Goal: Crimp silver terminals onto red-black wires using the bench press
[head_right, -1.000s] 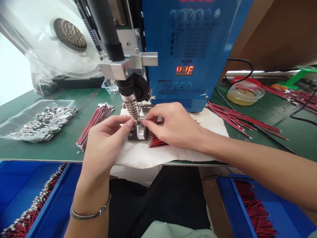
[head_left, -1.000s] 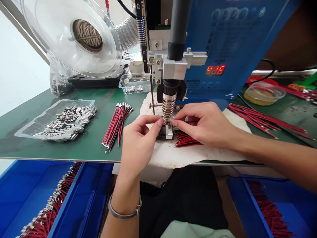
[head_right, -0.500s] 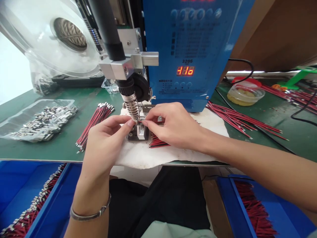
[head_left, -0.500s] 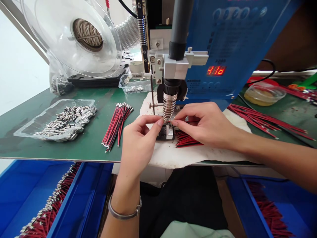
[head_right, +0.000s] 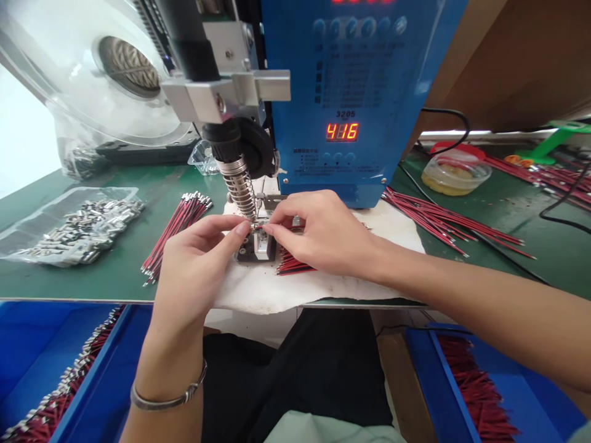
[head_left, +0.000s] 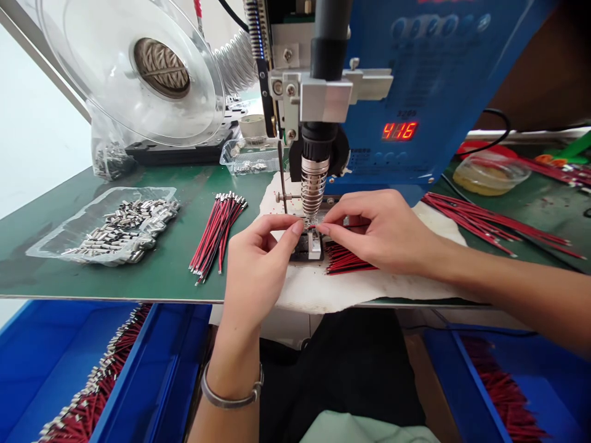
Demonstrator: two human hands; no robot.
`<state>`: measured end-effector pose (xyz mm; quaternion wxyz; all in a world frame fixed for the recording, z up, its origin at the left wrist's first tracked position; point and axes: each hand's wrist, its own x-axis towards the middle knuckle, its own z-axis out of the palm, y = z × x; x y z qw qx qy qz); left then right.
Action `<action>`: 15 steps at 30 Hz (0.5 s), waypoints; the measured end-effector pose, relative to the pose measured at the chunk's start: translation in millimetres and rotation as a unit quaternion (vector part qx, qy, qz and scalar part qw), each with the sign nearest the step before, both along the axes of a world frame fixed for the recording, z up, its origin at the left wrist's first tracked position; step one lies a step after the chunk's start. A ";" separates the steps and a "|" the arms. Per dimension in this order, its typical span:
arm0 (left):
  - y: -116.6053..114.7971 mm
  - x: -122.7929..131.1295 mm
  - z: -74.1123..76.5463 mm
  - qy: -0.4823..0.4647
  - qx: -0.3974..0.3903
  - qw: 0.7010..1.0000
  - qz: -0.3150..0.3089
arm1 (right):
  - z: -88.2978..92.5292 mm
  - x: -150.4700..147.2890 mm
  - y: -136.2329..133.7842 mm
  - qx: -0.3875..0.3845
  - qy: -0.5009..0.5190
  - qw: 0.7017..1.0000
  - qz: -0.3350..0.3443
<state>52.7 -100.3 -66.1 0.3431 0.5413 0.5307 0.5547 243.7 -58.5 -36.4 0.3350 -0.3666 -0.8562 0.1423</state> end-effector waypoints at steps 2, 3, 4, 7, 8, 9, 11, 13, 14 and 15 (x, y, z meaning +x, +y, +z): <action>-0.3 -0.3 0.3 -0.001 -0.001 1.000 -0.002 | 0.0 -0.1 0.3 0.004 -0.002 1.000 0.003; -0.5 -0.5 0.3 -0.001 -0.001 1.000 -0.003 | 0.0 0.0 0.6 0.007 -0.004 1.000 0.004; -0.6 -0.7 0.3 -0.001 -0.002 1.000 -0.004 | 0.0 0.1 1.0 0.011 -0.008 1.000 0.006; -0.8 -1.0 0.0 -0.007 -0.001 1.000 -0.008 | 0.4 1.4 2.4 0.025 -0.019 0.999 0.011; -0.7 -1.0 -0.2 -0.008 0.000 1.000 -0.009 | 0.8 2.1 3.0 0.030 -0.021 0.999 0.013; -0.6 -0.9 -0.3 -0.008 0.001 1.000 -0.011 | 1.3 2.9 3.5 0.037 -0.022 0.999 0.018; -0.4 -0.6 -0.6 -0.004 0.000 1.000 -0.012 | 2.4 4.5 4.4 0.053 -0.028 0.998 0.034; -0.3 -0.3 -0.7 0.001 -0.003 1.000 -0.014 | 3.3 5.7 5.2 0.070 -0.038 0.996 0.051; -0.3 -0.1 -0.6 0.002 -0.003 1.000 -0.015 | 3.7 6.1 5.6 0.076 -0.043 0.995 0.056; -0.4 0.0 -0.6 0.001 -0.003 1.000 -0.015 | 3.9 6.4 5.9 0.082 -0.048 0.994 0.059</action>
